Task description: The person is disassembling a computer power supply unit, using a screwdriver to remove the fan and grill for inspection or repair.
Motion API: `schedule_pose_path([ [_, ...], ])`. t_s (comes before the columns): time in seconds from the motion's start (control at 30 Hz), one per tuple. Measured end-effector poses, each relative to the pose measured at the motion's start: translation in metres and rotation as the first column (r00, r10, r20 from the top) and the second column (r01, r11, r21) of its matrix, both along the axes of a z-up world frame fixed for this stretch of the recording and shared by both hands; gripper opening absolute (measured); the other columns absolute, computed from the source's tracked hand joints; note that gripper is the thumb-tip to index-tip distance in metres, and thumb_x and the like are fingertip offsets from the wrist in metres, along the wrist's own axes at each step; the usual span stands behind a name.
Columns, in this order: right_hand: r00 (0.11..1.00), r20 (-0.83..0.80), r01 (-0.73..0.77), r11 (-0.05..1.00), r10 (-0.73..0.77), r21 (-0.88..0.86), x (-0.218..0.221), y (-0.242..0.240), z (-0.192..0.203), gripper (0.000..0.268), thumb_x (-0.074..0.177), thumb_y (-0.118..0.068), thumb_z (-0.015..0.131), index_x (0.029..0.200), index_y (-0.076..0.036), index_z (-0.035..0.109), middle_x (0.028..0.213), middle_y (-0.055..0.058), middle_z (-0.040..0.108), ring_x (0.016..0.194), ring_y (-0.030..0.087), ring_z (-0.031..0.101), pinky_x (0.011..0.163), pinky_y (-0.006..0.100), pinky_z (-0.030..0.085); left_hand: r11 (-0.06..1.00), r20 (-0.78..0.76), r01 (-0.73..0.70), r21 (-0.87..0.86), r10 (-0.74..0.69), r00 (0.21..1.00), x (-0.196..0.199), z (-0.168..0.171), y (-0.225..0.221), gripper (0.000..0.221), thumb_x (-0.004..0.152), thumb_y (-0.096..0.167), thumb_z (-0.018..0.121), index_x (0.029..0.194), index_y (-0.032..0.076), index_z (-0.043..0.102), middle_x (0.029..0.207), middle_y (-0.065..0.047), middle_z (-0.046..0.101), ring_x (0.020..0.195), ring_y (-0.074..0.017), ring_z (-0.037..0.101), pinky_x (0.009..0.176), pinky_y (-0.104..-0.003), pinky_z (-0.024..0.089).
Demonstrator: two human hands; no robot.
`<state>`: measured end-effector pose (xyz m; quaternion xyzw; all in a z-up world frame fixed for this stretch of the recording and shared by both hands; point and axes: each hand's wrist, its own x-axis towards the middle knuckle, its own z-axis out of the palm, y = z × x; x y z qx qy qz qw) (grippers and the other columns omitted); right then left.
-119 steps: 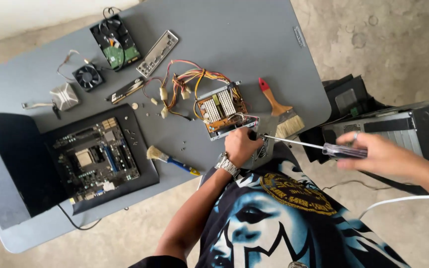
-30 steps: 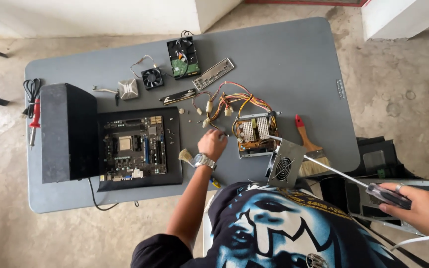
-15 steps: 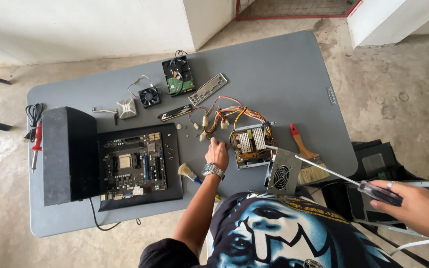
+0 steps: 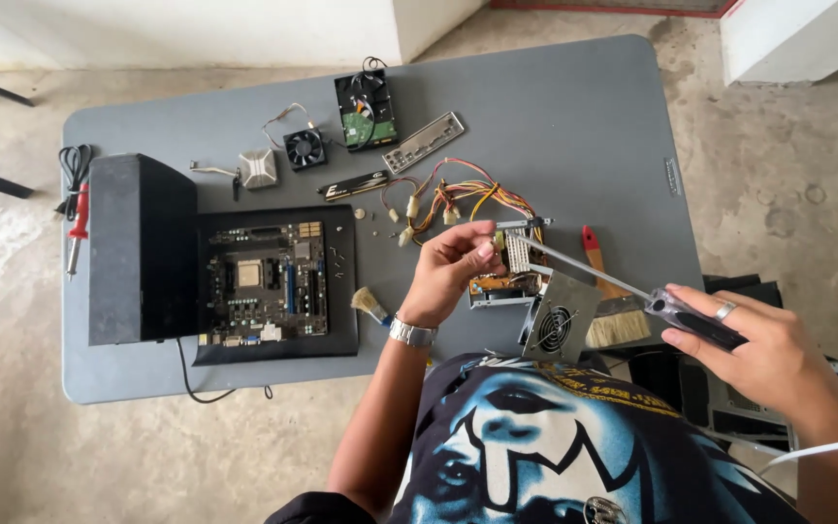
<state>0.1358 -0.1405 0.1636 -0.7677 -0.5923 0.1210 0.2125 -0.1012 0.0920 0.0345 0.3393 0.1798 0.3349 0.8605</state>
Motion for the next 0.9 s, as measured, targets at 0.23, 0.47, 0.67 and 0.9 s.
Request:
schedule_pose_path([
  [0.23, 0.998, 0.044, -0.052, 0.998, 0.051, 0.019, 0.010, 0.003, -0.009, 0.050, 0.075, -0.025, 0.076, 0.124, -0.020, 0.067, 0.105, -0.001, 0.072, 0.092, 0.010, 0.066, 0.089, 0.025, 0.050, 1.000, 0.085, 0.013, -0.003, -0.012, 0.996, 0.000, 0.009, -0.004, 0.019, 0.090, 0.003, 0.066, 0.108, 0.000, 0.066, 0.090, -0.014, 0.066, 0.086, -0.0215, 0.066, 0.085, -0.038, 0.061],
  [0.47, 0.991, -0.027, -0.127, 0.989, 0.130, 0.077, 0.006, 0.007, -0.004, 0.048, 0.075, -0.019, 0.075, 0.122, -0.012, 0.067, 0.114, 0.005, 0.070, 0.096, 0.012, 0.067, 0.093, 0.027, 0.052, 0.999, 0.060, -0.025, -0.035, 0.027, 0.998, -0.002, 0.009, -0.006, 0.021, 0.089, 0.002, 0.067, 0.110, -0.002, 0.066, 0.090, -0.014, 0.069, 0.083, -0.0229, 0.069, 0.085, -0.039, 0.062],
  [0.67, 0.996, -0.007, -0.091, 0.996, 0.091, 0.018, 0.010, -0.001, -0.013, 0.050, 0.075, -0.022, 0.076, 0.124, -0.019, 0.067, 0.101, 0.000, 0.071, 0.086, 0.010, 0.065, 0.082, 0.025, 0.050, 0.979, -0.141, 0.012, 0.205, 0.017, 0.990, -0.014, 0.036, -0.001, 0.019, 0.088, 0.010, 0.069, 0.103, -0.001, 0.069, 0.101, -0.011, 0.067, 0.079, -0.0220, 0.071, 0.079, -0.030, 0.062],
  [0.9, 0.996, 0.084, 0.005, 0.891, 0.038, -0.453, 0.038, -0.005, -0.017, 0.048, 0.075, -0.039, 0.073, 0.122, -0.044, 0.067, 0.080, -0.010, 0.063, 0.056, 0.013, 0.042, 0.060, 0.025, 0.042, 0.613, -0.520, 0.408, 0.677, 0.006, 0.854, -0.017, 0.013, -0.014, 0.015, 0.080, 0.009, 0.075, 0.095, 0.011, 0.075, 0.088, -0.001, 0.072, 0.077, -0.0117, 0.065, 0.071, -0.024, 0.048],
])
